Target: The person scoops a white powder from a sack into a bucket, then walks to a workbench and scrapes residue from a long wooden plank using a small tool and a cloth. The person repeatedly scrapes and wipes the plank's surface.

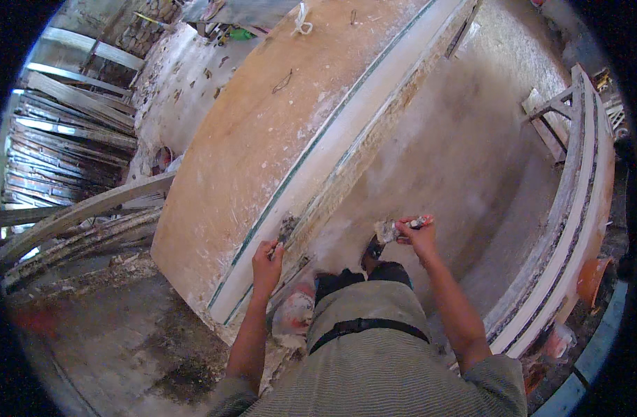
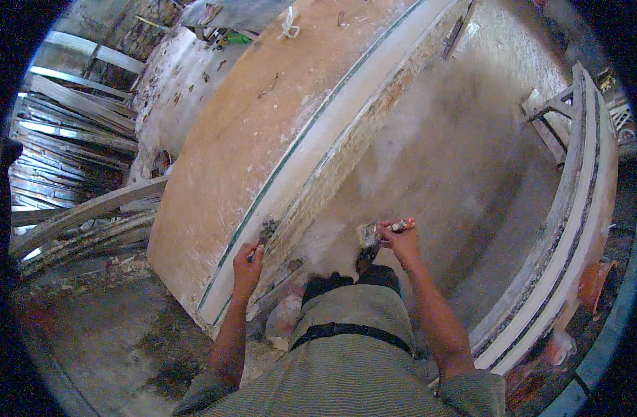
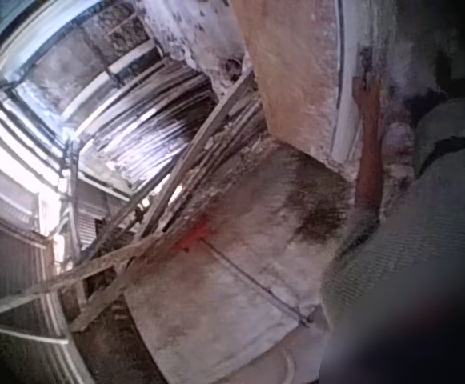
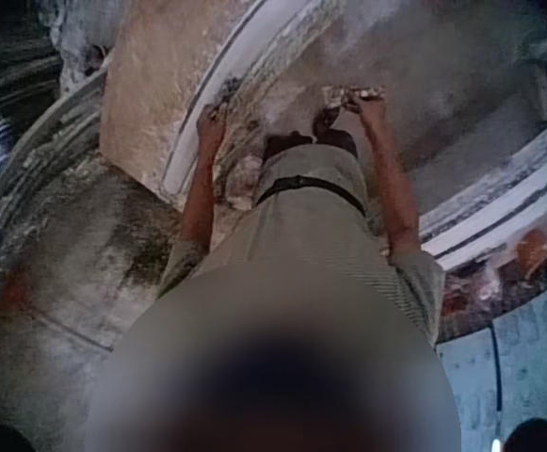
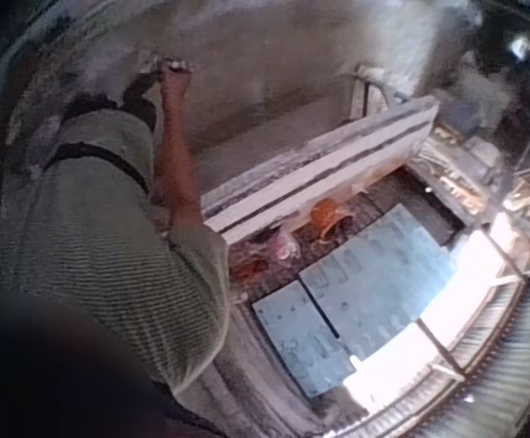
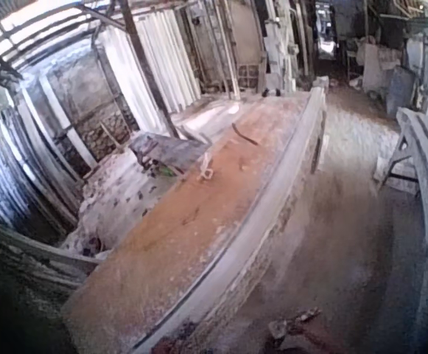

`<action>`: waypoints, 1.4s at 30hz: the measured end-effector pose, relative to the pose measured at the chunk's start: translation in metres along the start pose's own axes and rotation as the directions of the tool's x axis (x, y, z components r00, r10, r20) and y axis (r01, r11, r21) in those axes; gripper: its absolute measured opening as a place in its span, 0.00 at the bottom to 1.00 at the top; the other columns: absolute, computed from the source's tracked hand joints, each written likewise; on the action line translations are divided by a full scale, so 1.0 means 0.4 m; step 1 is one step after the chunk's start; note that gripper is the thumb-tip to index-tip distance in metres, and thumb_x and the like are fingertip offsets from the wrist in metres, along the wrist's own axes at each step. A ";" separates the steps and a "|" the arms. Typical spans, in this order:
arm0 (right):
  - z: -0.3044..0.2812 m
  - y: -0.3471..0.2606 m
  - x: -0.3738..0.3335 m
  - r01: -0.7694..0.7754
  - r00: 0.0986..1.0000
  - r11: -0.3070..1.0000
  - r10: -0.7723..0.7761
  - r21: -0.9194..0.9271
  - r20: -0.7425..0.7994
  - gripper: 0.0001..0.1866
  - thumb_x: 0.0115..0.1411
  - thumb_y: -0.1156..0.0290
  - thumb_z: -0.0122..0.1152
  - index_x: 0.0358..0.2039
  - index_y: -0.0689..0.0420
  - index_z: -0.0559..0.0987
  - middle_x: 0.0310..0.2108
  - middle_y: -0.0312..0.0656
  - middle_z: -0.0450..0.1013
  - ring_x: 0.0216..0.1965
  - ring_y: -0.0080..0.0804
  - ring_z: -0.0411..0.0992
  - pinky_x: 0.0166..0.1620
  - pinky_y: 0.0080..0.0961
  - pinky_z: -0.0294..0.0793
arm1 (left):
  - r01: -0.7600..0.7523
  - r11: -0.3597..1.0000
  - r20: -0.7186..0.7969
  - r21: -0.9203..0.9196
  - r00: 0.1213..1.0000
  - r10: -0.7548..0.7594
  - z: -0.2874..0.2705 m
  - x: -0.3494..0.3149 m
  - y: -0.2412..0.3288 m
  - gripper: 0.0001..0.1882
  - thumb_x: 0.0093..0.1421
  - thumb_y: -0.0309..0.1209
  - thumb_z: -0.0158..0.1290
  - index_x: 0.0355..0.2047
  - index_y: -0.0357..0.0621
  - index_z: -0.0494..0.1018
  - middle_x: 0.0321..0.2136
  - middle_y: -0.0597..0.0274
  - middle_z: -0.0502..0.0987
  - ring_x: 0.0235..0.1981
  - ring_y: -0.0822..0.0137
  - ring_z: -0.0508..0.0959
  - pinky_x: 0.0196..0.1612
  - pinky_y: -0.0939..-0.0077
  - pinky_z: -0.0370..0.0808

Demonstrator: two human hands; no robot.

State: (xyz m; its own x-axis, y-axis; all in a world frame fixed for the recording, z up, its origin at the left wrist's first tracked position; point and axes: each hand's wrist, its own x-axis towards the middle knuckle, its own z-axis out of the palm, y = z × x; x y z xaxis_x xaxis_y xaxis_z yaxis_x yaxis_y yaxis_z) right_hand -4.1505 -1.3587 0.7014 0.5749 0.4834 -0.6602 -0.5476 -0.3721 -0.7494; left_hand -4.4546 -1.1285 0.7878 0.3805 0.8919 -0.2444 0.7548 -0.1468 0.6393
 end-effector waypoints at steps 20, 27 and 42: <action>0.159 0.009 -0.059 0.136 0.988 0.968 -0.116 -0.209 0.107 0.12 0.58 0.71 0.72 0.41 0.60 0.83 0.36 0.41 0.82 0.35 0.33 0.81 0.39 0.33 0.85 | -0.335 0.920 0.010 -0.206 0.939 0.344 0.270 0.389 0.272 0.15 0.63 0.33 0.59 0.44 0.33 0.80 0.42 0.43 0.80 0.44 0.45 0.81 0.49 0.60 0.76; 0.625 -0.032 -0.214 0.982 -0.024 0.163 -0.387 0.094 0.922 0.17 0.51 0.71 0.68 0.44 0.47 0.84 0.46 0.39 0.80 0.54 0.42 0.75 0.65 0.48 0.64 | -0.187 0.912 -0.025 -0.365 0.981 0.191 -0.143 0.286 0.179 0.14 0.66 0.27 0.57 0.50 0.32 0.78 0.40 0.58 0.79 0.39 0.70 0.79 0.38 0.76 0.78; 0.568 -0.561 0.085 0.814 0.456 -0.188 -0.377 -0.549 0.806 0.20 0.50 0.81 0.68 0.45 0.51 0.85 0.46 0.40 0.81 0.51 0.39 0.76 0.61 0.41 0.69 | 0.348 0.566 -0.260 -0.748 0.630 -0.732 -0.451 -0.429 -0.472 0.17 0.65 0.36 0.61 0.52 0.44 0.77 0.23 0.75 0.70 0.15 0.83 0.66 0.16 0.85 0.59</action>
State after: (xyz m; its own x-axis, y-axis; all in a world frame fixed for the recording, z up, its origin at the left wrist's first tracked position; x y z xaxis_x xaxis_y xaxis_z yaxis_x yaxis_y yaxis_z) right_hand -4.1460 -1.0788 0.8586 -0.0209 0.9995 0.0222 0.9052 0.0284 -0.4241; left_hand -4.7587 -1.1765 0.8405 -0.4514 0.7807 -0.4322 0.1599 0.5473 0.8215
